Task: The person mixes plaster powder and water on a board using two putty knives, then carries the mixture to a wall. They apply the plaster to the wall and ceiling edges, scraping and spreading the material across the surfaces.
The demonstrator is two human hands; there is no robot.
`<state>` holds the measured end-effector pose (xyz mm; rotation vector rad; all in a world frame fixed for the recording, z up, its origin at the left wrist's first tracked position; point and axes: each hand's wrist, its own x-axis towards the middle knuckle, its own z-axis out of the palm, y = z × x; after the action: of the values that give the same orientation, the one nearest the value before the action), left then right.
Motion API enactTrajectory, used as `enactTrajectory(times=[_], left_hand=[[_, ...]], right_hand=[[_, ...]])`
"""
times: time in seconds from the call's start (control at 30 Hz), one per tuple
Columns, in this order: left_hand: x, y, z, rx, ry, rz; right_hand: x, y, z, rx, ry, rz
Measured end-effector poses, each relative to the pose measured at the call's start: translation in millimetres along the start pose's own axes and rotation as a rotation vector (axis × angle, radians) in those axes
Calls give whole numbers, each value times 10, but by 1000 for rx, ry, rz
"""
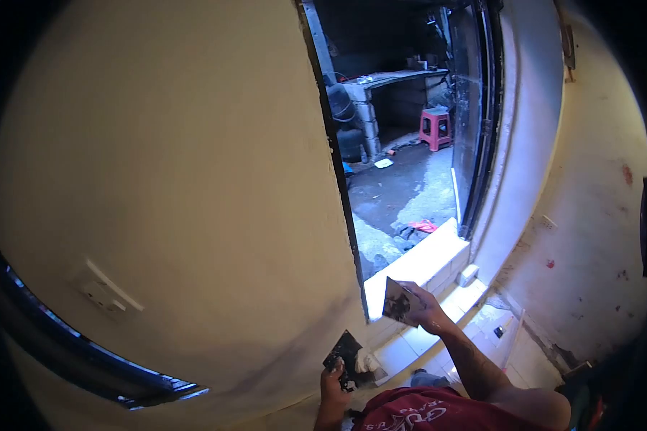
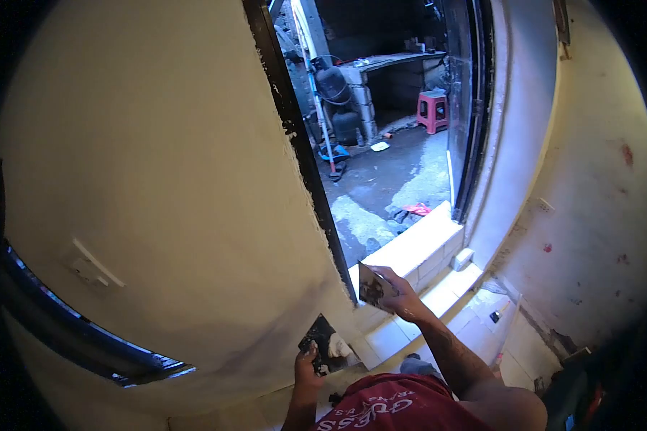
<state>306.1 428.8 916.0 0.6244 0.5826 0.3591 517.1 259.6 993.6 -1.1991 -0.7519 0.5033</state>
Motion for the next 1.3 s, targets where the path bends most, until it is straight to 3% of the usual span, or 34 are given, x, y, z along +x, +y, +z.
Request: enactTrajectory(times=[0.03,0.17,0.3,0.43,0.5,0.57,0.73,0.83,0.9,0.97,1.03,1.07,1.1,1.17,1.27,1.3], left_hand=[[18,-15,12,-7,-11,-5],[-59,38,279,54,2,-18],[-21,-22,417,43,-23,31],[59,-256,615,-95,-17,71],[117,-357,683,-142,6,110],[170,-513,817,-153,92,158],[102,-611,1087,-204,197,221],[-2,-657,927,-205,226,242],[3,-573,687,-165,184,236],[-149,-321,915,-88,169,279],[-170,-246,897,-84,100,342],[8,-360,541,96,90,441],[49,-275,504,480,85,658],[-20,-213,515,1248,79,1031],[10,-116,1143,299,247,460],[152,-120,1055,180,189,361]], right_hand=[[7,74,-1,265,10,139],[76,45,-73,493,10,205],[371,128,-356,413,-34,106],[993,-592,-468,51,-89,-156],[1346,-896,-478,91,-112,-426],[1496,-1423,-389,270,-222,-554],[1702,-1528,-219,262,-158,-590],[1730,-1578,-163,221,-108,-648],[1637,-1576,-152,231,-124,-563],[1540,-1273,-323,168,-163,-512],[1313,-860,-448,202,-180,-300],[1212,-516,-486,359,-205,-217],[1086,-246,-488,516,-229,-130],[661,-97,-487,607,-45,248],[470,100,-640,598,-25,178],[319,-86,-729,607,97,256]])
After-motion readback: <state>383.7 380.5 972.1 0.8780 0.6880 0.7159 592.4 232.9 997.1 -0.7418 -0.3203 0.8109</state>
